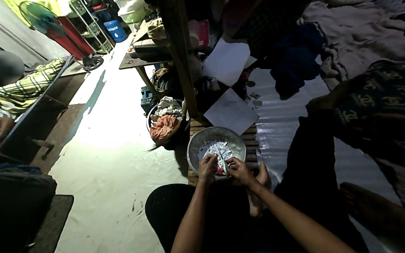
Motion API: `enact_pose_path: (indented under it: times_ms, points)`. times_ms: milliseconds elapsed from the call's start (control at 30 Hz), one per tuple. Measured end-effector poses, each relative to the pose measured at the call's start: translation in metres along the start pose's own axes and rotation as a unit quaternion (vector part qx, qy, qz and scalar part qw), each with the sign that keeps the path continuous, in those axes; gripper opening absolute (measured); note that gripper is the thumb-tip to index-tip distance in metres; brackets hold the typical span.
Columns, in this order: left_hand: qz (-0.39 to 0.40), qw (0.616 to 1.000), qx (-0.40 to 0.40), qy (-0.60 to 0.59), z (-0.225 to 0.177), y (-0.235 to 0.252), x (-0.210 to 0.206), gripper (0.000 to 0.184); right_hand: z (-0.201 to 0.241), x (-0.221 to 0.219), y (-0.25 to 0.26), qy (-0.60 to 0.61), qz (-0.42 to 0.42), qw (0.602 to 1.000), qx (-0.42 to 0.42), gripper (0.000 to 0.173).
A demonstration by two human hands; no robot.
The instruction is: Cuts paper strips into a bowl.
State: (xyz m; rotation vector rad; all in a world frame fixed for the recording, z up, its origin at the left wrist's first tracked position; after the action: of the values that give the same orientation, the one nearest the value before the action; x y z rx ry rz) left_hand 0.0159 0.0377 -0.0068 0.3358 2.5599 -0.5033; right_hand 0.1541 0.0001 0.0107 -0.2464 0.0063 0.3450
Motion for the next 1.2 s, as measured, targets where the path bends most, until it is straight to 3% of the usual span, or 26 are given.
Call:
enact_pose_path:
  times_ms: [333, 1033, 1200]
  points:
    - [-0.004, 0.999, 0.003, 0.054, -0.005, 0.0, 0.003, 0.013, -0.003, 0.001, 0.004, -0.047, 0.022, 0.999, -0.012, 0.033]
    - [0.02, 1.0, -0.012, 0.018, 0.003, 0.0, 0.002, 0.012, -0.003, 0.009, 0.006, 0.018, -0.009, 0.999, 0.038, 0.022]
    - [0.005, 0.999, -0.031, 0.023, -0.002, -0.004, 0.004, 0.013, 0.009, 0.011, 0.006, -0.006, 0.001, 1.0, 0.015, 0.025]
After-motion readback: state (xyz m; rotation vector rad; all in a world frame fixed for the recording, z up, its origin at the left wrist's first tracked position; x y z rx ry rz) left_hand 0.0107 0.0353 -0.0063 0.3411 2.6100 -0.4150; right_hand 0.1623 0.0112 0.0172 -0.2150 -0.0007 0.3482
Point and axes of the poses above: each hand's wrist, its own y-axis towards the middle knuckle, its own x-axis out of the back of the hand, z = x × y, the point moved 4 cm from there along y, towards the middle knuckle, and after that the axes turned 15 degrees about z, right-handed, at the moved point
